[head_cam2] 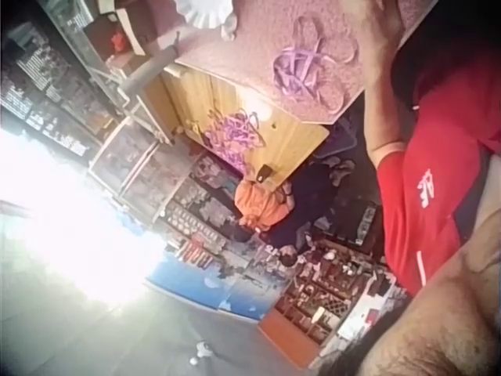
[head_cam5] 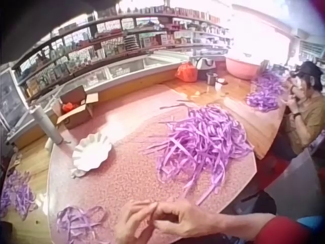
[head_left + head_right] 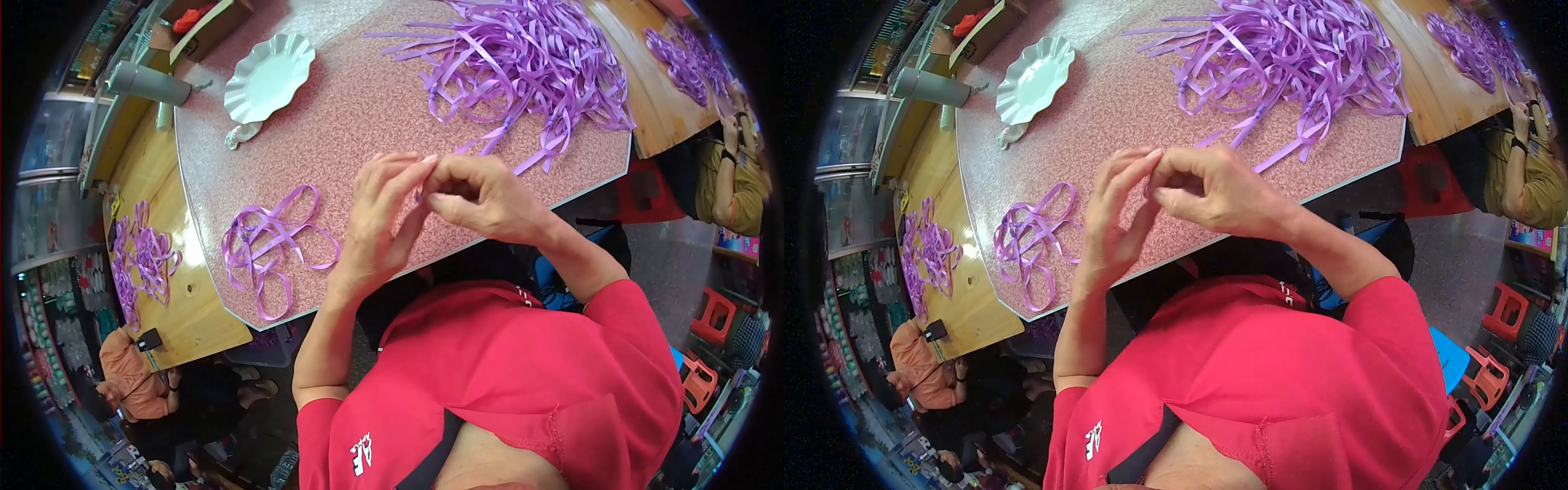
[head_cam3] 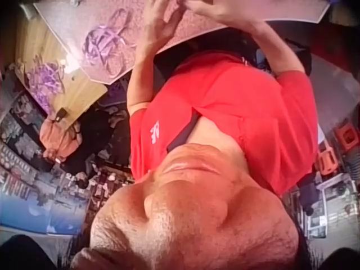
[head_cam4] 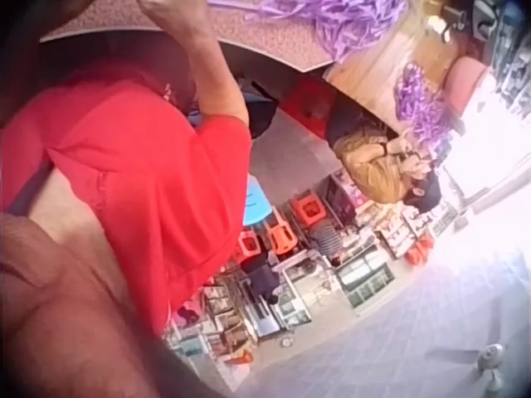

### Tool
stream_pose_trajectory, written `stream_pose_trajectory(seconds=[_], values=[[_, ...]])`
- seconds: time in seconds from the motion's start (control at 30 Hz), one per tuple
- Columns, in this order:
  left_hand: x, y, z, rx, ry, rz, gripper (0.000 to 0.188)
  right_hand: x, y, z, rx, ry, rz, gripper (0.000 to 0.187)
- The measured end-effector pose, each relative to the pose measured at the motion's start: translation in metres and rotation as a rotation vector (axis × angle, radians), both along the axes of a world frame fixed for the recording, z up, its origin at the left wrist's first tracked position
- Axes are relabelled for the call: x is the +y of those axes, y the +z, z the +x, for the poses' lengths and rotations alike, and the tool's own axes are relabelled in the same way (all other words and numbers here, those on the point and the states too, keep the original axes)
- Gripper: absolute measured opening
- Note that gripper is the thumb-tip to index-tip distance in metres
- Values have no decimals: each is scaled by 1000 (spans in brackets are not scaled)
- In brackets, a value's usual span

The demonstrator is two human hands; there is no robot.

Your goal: Looping and tying purple plastic strips at a workstation.

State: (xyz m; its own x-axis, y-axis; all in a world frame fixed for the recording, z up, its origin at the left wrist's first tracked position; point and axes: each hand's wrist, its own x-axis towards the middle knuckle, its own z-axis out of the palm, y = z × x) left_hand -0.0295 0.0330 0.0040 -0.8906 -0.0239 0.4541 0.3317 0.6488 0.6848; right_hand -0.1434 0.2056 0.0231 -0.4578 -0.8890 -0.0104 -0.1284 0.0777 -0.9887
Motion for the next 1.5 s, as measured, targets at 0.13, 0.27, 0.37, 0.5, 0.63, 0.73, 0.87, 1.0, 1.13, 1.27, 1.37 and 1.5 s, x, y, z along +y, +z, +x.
stream_pose_trajectory(seconds=[0.13,0.27,0.37,0.5,0.63,0.73,0.87,1.0,1.13,1.27,1.37,1.5], values=[[-32,7,8,-142,-131,16,18,17,11,-21,-63,-71,-58,10],[-33,-5,15,-249,-147,399,14,30,18,-41,-102,-197,-109,18],[4,-7,-2,-217,-178,756,32,15,10,-38,-586,-86,-573,34],[50,-19,-19,-288,-298,947,45,-11,14,-19,-819,-150,-671,39],[52,-28,-16,-332,-243,894,45,-18,24,-20,-616,-138,-553,50],[38,-14,-16,-166,16,863,39,-13,25,-18,-389,-68,-337,61],[9,1,-11,-92,56,659,40,-12,24,-16,-305,-52,-232,70],[-5,3,-2,-224,-117,837,40,-19,28,-18,-253,-36,-170,72],[-15,4,-6,-144,-105,678,37,-27,27,-20,-176,5,-138,71],[-22,7,-13,-23,58,480,20,-37,28,-21,-168,68,-64,70],[-30,7,-9,39,98,370,13,-46,30,-23,-218,112,-1,70],[-39,4,-12,-69,188,487,8,-63,2,-28,-97,97,-110,51]])
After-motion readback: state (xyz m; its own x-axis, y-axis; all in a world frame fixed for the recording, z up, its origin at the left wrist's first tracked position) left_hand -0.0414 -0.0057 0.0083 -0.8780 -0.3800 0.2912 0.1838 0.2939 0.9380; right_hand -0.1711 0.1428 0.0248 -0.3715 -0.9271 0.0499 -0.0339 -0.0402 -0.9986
